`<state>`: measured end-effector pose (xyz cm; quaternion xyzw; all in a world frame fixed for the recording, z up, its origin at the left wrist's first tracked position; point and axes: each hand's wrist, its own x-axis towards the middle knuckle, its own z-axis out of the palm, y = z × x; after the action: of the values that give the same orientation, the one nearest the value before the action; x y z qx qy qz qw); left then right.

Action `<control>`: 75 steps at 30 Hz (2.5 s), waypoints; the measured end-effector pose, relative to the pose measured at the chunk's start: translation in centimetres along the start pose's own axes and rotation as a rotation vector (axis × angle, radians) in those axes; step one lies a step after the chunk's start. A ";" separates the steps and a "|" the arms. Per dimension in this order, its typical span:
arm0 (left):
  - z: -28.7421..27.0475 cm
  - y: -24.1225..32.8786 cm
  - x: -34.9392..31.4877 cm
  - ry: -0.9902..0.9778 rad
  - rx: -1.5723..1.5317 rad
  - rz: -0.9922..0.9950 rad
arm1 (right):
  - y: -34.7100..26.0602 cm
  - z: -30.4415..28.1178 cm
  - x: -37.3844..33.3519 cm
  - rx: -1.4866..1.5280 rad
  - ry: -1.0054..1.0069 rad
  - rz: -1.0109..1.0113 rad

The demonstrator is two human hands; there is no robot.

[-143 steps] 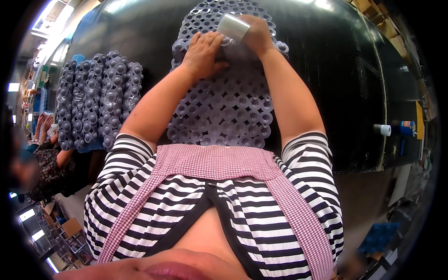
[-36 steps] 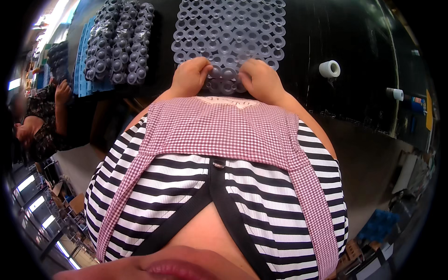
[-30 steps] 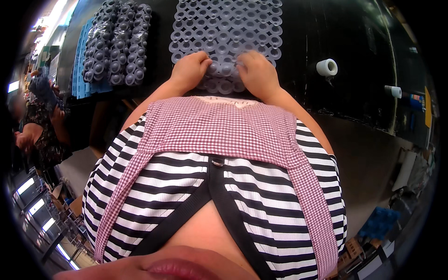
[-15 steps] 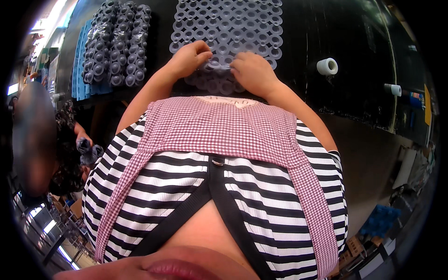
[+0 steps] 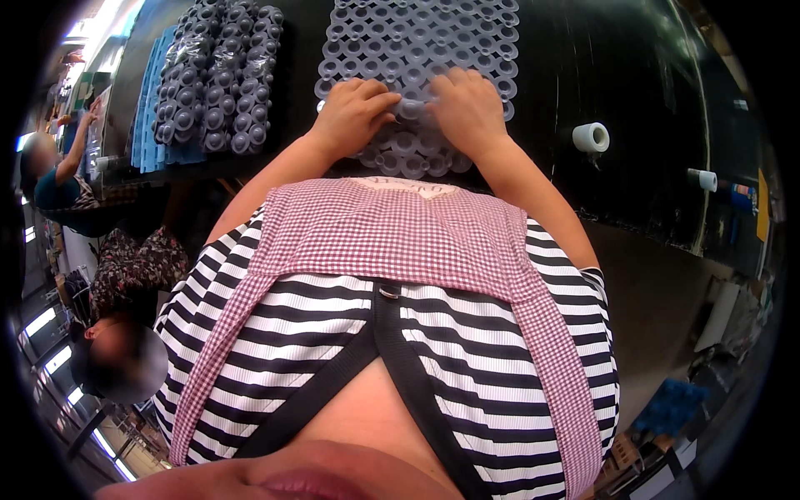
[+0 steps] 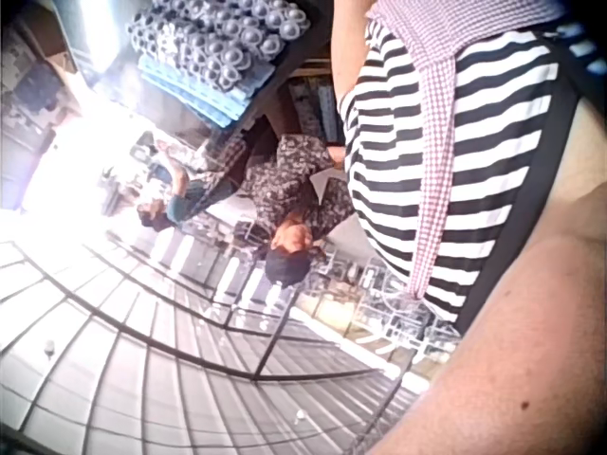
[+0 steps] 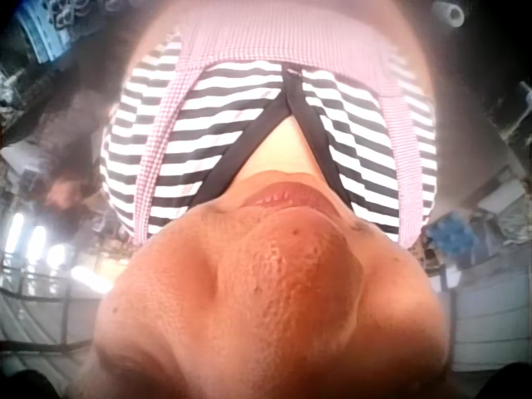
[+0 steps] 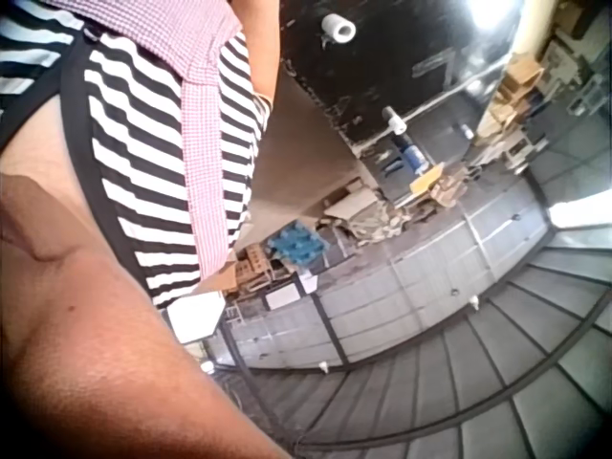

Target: The person rolls up grey rubber mats by hand and secures each roll with a piece of clear adhesive tape before placing them into a box.

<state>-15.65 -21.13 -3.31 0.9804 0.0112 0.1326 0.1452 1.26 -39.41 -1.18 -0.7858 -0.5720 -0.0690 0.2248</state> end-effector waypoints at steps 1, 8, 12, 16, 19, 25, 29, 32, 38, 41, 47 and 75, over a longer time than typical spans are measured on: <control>0.1 -0.1 0.2 0.004 0.020 0.006 | -0.1 -0.2 0.0 -0.021 -0.010 -0.020; 0.1 -1.3 2.3 -0.033 -0.052 -0.099 | -0.9 -1.0 -2.4 0.009 -0.076 -0.104; 0.0 -1.6 2.9 0.132 -0.067 -0.042 | 1.5 0.1 -0.6 0.033 -0.104 -0.128; -0.2 -1.4 2.5 0.231 -0.040 0.069 | 3.7 1.5 1.1 0.148 -0.030 -0.053; 0.4 -1.6 2.9 0.221 0.002 0.013 | 3.6 1.3 2.2 0.146 -0.021 0.017; 1.1 -3.8 6.0 0.087 0.109 -0.107 | 1.8 0.1 1.0 -0.065 0.091 -0.020; 1.1 -5.1 8.1 0.074 0.200 -0.096 | 0.8 1.1 -0.5 -0.094 0.078 0.000; 0.8 -6.0 9.6 0.307 0.176 -0.032 | 2.3 2.4 1.0 -0.117 0.071 0.023; 1.2 -3.4 8.7 0.339 0.104 0.056 | 6.1 4.7 4.5 -0.146 0.089 0.083; 2.3 -3.4 7.9 0.254 0.157 0.012 | 7.1 5.2 5.9 -0.134 0.040 0.126; 2.9 -6.3 14.0 0.056 0.166 -0.141 | 9.1 3.0 10.0 -0.144 0.260 0.060; 0.4 -16.5 32.4 -0.255 0.129 -0.015 | 22.3 4.7 25.9 -0.083 0.174 0.117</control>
<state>15.97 -3.48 -0.15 0.9965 0.0086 0.0048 0.0832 30.03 -20.39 -2.00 -0.8175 -0.5002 -0.1476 0.2444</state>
